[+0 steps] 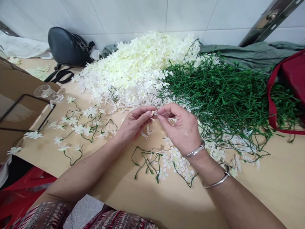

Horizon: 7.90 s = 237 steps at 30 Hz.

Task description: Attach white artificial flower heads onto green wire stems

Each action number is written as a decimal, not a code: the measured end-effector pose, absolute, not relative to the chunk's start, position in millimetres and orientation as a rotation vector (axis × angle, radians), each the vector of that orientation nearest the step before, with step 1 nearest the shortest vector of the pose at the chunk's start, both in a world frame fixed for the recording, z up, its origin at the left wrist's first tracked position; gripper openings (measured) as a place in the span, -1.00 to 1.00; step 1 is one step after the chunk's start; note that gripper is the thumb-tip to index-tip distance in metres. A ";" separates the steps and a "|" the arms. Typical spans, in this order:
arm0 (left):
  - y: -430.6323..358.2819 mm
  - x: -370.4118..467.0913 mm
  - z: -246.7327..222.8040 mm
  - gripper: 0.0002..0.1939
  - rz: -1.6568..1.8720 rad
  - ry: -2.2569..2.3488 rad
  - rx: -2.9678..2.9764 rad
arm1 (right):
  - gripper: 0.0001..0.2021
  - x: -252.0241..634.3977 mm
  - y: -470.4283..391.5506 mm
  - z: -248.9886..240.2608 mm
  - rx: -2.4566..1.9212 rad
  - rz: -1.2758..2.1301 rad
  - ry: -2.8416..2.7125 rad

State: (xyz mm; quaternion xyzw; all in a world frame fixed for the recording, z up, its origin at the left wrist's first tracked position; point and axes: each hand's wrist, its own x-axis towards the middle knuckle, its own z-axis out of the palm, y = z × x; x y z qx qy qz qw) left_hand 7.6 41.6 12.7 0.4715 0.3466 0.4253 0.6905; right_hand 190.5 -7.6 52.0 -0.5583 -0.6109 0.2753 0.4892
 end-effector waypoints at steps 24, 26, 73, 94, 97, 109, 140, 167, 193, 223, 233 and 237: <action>38.4 3.4 21.4 -0.73 1.177 0.784 1.808 | -0.67 186.9 -5.3 30.3 -1.322 0.718 -1.419; 37.7 4.2 19.9 -0.71 1.189 0.769 1.817 | -0.74 186.2 -5.2 31.1 -1.317 0.693 -1.436; 22.3 -30.5 46.8 -0.67 0.870 1.018 1.624 | -0.80 213.1 20.7 18.9 -1.180 0.826 -1.289; 15.6 -24.4 31.8 -0.55 1.035 0.916 1.116 | -0.61 195.7 -1.9 51.4 -0.869 1.479 -1.334; 15.1 -23.4 34.3 -0.63 1.008 0.855 1.152 | -0.62 190.0 -2.4 48.0 -0.836 1.521 -1.335; 18.0 -31.5 39.5 -0.46 0.812 0.927 1.535 | -0.64 198.3 1.7 43.5 -0.876 1.443 -1.305; 12.2 -34.4 44.3 -0.47 0.820 0.938 1.870 | -0.64 185.9 -6.3 43.8 -1.026 1.500 -1.299; 14.0 -38.4 35.4 -0.59 0.938 0.763 2.113 | -0.44 164.0 -25.7 41.9 -1.299 1.261 -1.239; 12.4 -33.9 28.9 -0.46 0.854 0.823 1.894 | -0.45 166.9 -12.5 28.5 -1.103 1.553 -1.183; 12.0 -37.9 24.9 -0.49 0.749 0.759 2.029 | -0.47 172.4 -7.5 29.9 -1.052 1.715 -1.086; 28.1 -51.8 39.5 -0.13 1.013 0.813 1.611 | -0.56 191.2 -10.2 54.3 -0.922 1.741 -1.069; 44.6 -71.2 43.9 0.06 1.271 0.926 1.574 | -0.61 196.0 -8.6 54.5 -0.965 1.656 -1.057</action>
